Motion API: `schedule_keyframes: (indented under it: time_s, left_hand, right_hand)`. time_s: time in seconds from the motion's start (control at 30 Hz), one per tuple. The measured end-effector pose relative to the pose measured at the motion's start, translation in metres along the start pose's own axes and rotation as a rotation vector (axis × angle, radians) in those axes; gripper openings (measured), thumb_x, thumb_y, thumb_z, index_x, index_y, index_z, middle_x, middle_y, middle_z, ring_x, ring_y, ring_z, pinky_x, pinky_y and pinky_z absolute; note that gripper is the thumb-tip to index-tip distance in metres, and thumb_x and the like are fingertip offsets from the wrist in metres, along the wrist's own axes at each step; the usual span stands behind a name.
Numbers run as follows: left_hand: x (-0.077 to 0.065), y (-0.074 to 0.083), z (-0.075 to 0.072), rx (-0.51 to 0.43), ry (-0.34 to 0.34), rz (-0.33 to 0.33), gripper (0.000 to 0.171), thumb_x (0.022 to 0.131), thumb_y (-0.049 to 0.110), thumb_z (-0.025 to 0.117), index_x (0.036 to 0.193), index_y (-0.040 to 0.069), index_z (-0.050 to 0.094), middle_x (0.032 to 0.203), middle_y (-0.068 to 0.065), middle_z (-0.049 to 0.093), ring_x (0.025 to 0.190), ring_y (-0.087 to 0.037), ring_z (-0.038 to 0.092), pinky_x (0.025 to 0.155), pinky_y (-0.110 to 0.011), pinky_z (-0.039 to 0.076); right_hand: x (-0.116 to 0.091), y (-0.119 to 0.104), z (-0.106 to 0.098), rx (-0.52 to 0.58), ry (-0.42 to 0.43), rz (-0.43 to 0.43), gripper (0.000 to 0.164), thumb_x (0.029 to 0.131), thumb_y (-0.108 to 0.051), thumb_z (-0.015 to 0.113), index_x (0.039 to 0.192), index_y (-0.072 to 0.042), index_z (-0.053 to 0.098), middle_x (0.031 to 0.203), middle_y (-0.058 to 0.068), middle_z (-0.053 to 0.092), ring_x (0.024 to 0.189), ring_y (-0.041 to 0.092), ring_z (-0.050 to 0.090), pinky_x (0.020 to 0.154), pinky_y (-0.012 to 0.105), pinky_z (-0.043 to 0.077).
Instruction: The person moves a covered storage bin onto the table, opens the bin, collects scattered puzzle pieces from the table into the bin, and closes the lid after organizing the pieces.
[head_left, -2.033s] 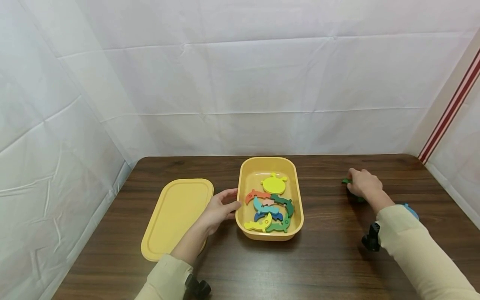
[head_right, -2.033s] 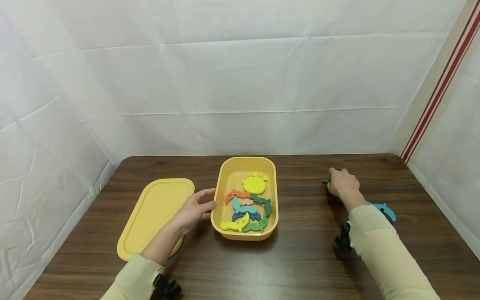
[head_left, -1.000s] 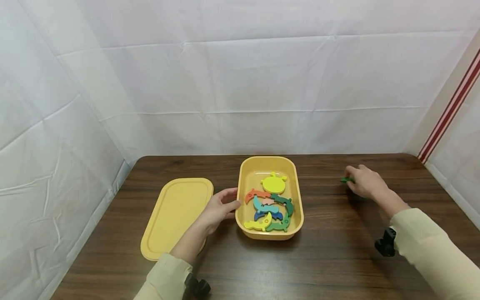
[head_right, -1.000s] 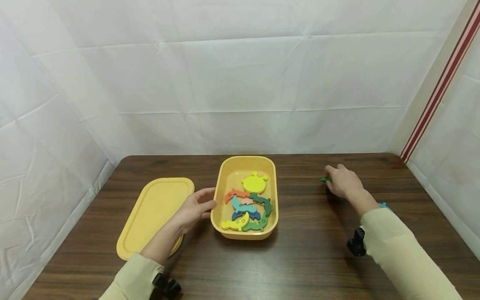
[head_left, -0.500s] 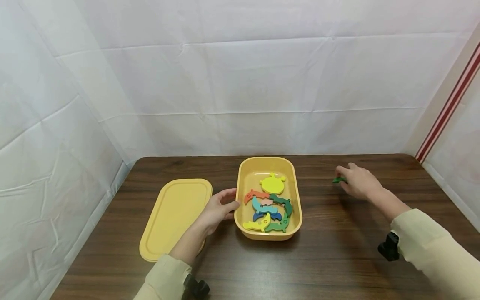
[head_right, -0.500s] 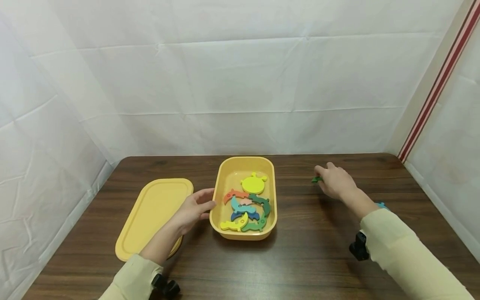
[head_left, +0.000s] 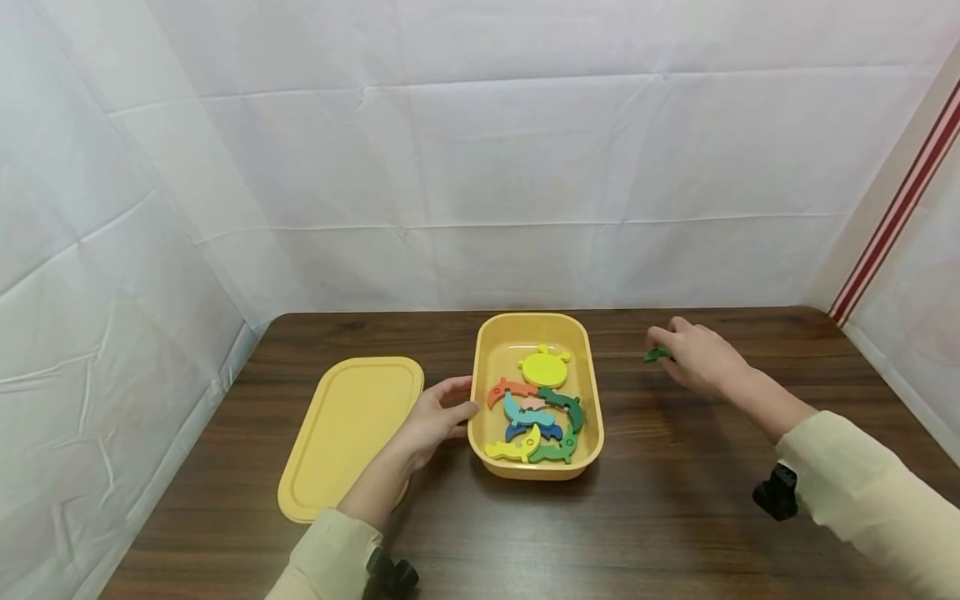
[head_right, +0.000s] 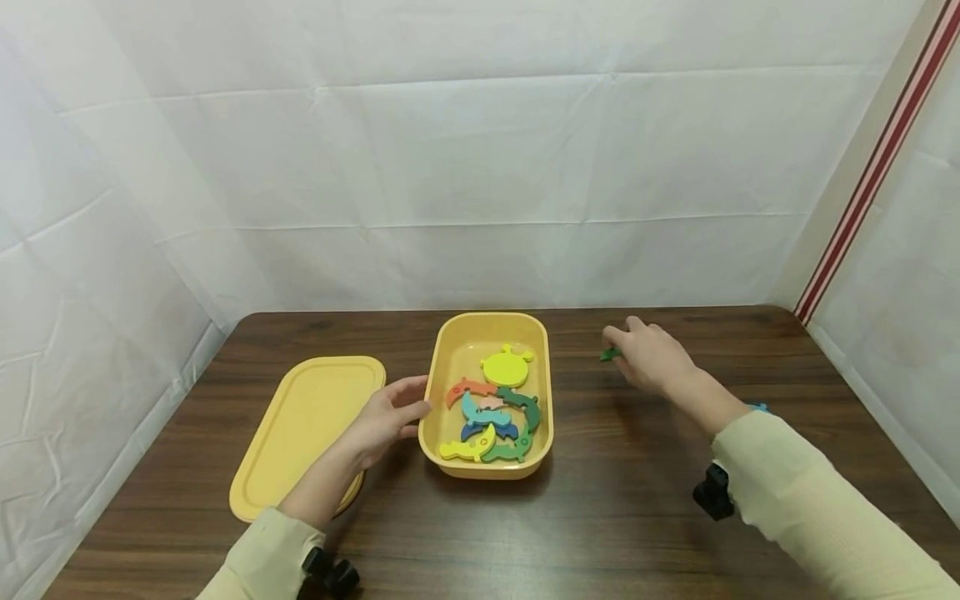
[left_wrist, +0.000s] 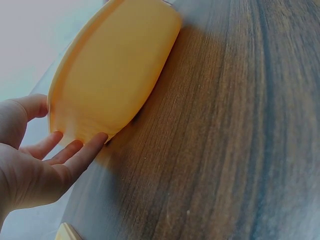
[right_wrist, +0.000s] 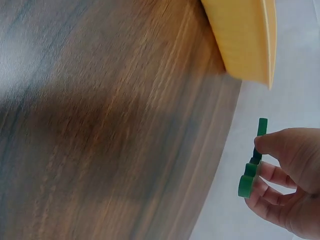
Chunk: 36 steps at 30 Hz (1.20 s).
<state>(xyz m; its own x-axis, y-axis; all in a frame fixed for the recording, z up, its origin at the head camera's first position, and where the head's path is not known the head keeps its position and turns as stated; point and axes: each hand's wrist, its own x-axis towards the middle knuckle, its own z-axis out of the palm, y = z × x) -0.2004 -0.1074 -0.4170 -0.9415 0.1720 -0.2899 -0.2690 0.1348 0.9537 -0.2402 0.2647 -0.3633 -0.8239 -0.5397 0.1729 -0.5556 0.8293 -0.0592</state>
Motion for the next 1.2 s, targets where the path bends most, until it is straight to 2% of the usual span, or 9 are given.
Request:
schedule_keyframes:
  time_s: [0.27, 0.53, 0.87, 1.2]
  left_hand:
    - [-0.001, 0.001, 0.001, -0.028, -0.02, 0.018, 0.05, 0.088, 0.008, 0.057, 0.135, 0.003, 0.041, 0.136, -0.018, 0.043, 0.11, -0.031, 0.056, 0.081, -0.039, 0.054]
    - [0.0, 0.001, 0.001, -0.028, -0.021, 0.021, 0.05, 0.088, 0.008, 0.057, 0.135, 0.003, 0.041, 0.136, -0.018, 0.043, 0.111, -0.03, 0.055, 0.081, -0.039, 0.054]
    - [0.0, 0.002, 0.001, -0.019, 0.0, 0.014, 0.048, 0.088, 0.008, 0.058, 0.134, 0.005, 0.044, 0.134, -0.015, 0.046, 0.105, -0.023, 0.058, 0.078, -0.035, 0.055]
    - [0.0, 0.0, 0.001, -0.021, 0.008, 0.004, 0.05, 0.086, 0.008, 0.06, 0.134, 0.005, 0.044, 0.133, -0.015, 0.047, 0.103, -0.024, 0.059, 0.078, -0.036, 0.055]
  right_hand:
    - [0.009, -0.017, -0.005, 0.0, 0.028, -0.062, 0.021, 0.079, -0.004, 0.069, 0.096, -0.011, 0.057, 0.083, 0.008, 0.052, 0.062, 0.017, 0.047, 0.054, 0.03, 0.042]
    - [0.018, -0.036, -0.009, -0.008, 0.044, -0.13, 0.021, 0.079, -0.005, 0.069, 0.095, -0.013, 0.058, 0.081, 0.004, 0.05, 0.064, 0.016, 0.046, 0.059, 0.03, 0.041]
    - [0.028, -0.069, -0.013, -0.023, 0.048, -0.22, 0.021, 0.078, -0.007, 0.071, 0.095, -0.014, 0.059, 0.082, 0.004, 0.05, 0.063, 0.016, 0.045, 0.057, 0.026, 0.041]
    - [0.033, -0.095, -0.008, -0.045, 0.038, -0.319, 0.02, 0.078, -0.009, 0.072, 0.091, -0.015, 0.059, 0.085, 0.006, 0.052, 0.065, 0.017, 0.047, 0.058, 0.025, 0.044]
